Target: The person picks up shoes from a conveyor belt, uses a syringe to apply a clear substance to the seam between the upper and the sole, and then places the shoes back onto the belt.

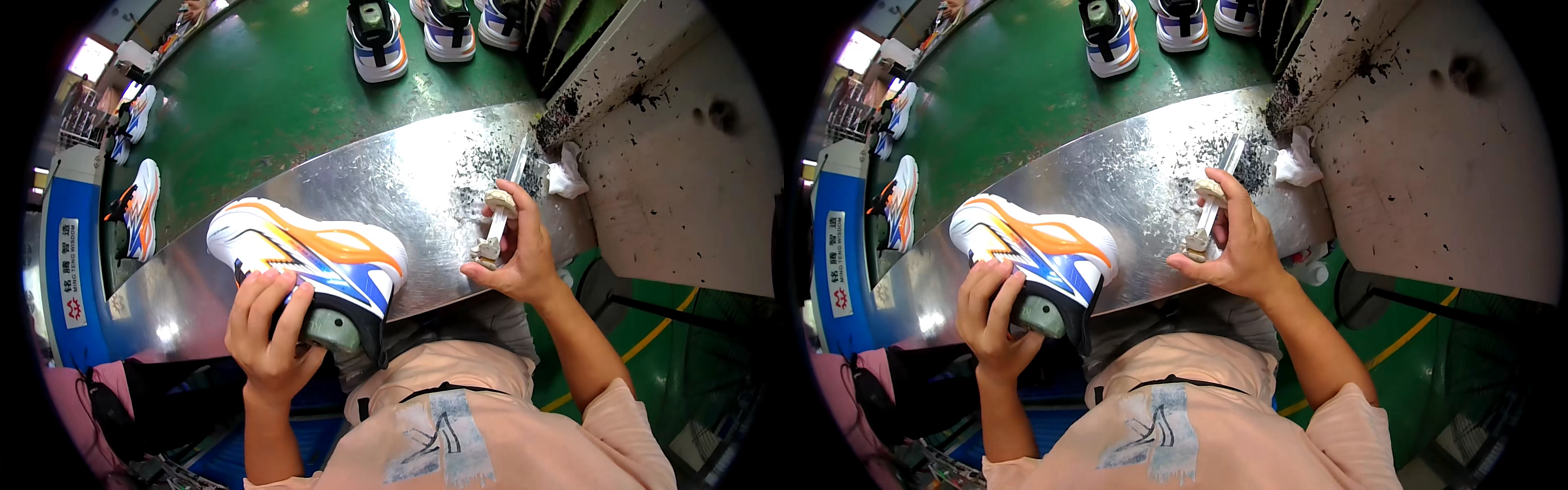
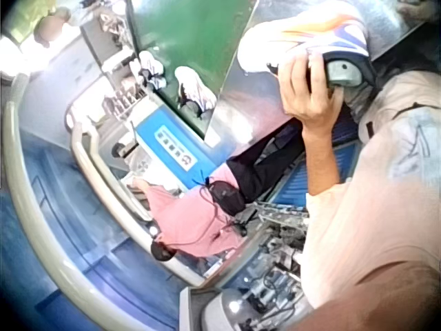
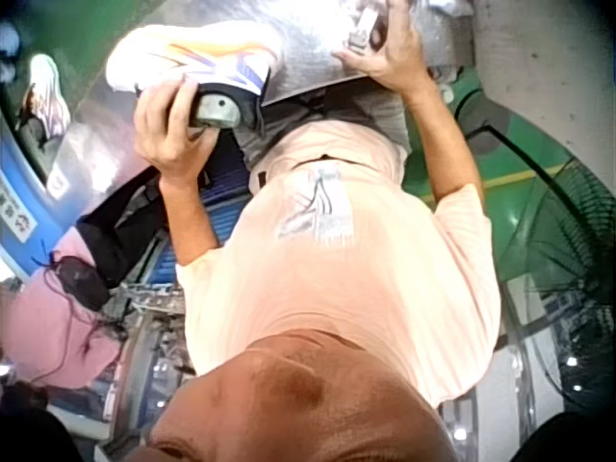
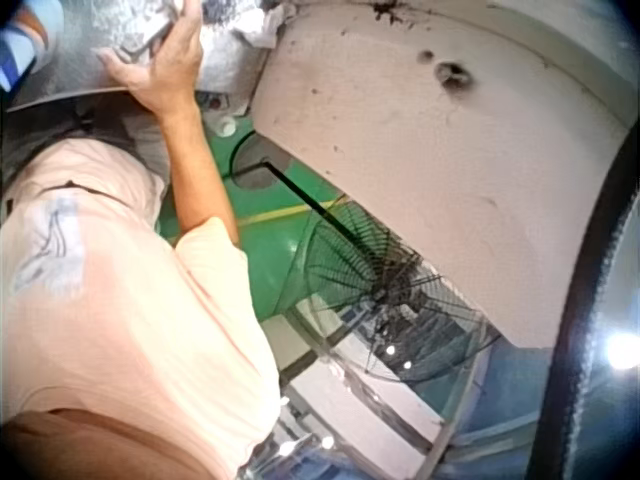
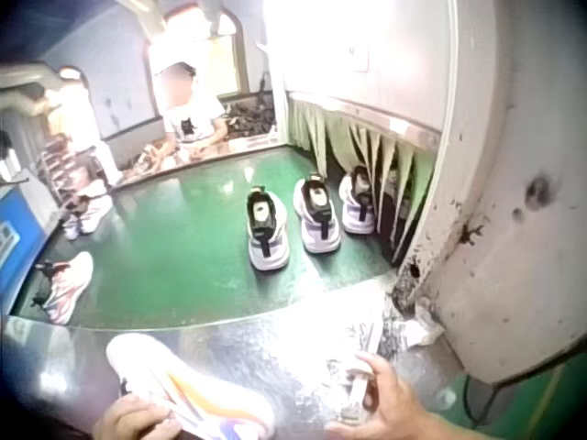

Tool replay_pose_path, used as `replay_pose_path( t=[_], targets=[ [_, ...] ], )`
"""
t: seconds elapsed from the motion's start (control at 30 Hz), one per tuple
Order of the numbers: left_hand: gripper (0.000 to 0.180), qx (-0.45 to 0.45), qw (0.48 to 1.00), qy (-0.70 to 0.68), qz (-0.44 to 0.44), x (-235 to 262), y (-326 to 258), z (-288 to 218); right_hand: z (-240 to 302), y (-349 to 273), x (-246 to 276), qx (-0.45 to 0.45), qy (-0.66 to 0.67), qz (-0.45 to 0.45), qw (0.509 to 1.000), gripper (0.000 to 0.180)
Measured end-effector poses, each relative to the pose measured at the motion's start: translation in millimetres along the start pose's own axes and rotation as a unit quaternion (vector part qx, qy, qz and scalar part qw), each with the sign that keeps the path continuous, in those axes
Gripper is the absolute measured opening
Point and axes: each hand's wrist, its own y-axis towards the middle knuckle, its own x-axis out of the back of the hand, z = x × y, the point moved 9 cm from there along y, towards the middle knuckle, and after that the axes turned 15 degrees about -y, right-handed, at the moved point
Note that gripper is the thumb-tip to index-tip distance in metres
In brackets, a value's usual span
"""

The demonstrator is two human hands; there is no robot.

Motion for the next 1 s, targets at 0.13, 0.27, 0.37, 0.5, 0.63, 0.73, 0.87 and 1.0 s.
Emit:
replay_pose_path(
  t=[0.13,0.27,0.37,0.5,0.63,0.73,0.87,1.0],
  targets=[
    [0.050,0.010,1.000,-0.017,0.015,-1.0,14.6,4.2,0.3,-0.6,-0.6,0.004,0.000,-0.004,1.000,0.103],
    [0.053,0.014,0.999,-0.032,0.035,-2.7,25.5,5.6,1.1,-0.4,-0.7,0.007,-0.003,-0.007,1.000,0.102],
    [0.054,0.011,0.998,-0.040,0.046,-4.5,33.3,5.5,-0.8,-0.2,1.6,0.000,0.008,-0.004,1.000,0.102],
    [0.058,0.015,0.997,-0.047,0.061,-2.3,38.7,6.1,-0.1,-0.4,0.0,0.001,0.013,0.007,1.000,0.103],
    [0.060,0.053,0.984,-0.136,0.105,0.0,46.6,16.9,0.1,-3.4,-1.6,-0.015,0.036,0.041,0.998,0.107],
    [0.058,0.061,0.977,-0.176,0.103,4.4,49.9,27.1,6.0,-18.1,-3.8,-0.100,0.188,0.087,0.973,0.108],
    [0.049,0.020,0.980,-0.186,0.063,7.3,45.7,25.9,18.5,-39.5,-3.1,-0.114,0.181,0.176,0.961,0.105],
    [0.048,-0.007,0.983,-0.181,0.014,13.4,14.7,13.7,20.2,-39.5,4.8,-0.142,0.203,0.151,0.957,0.101]
  ],
)
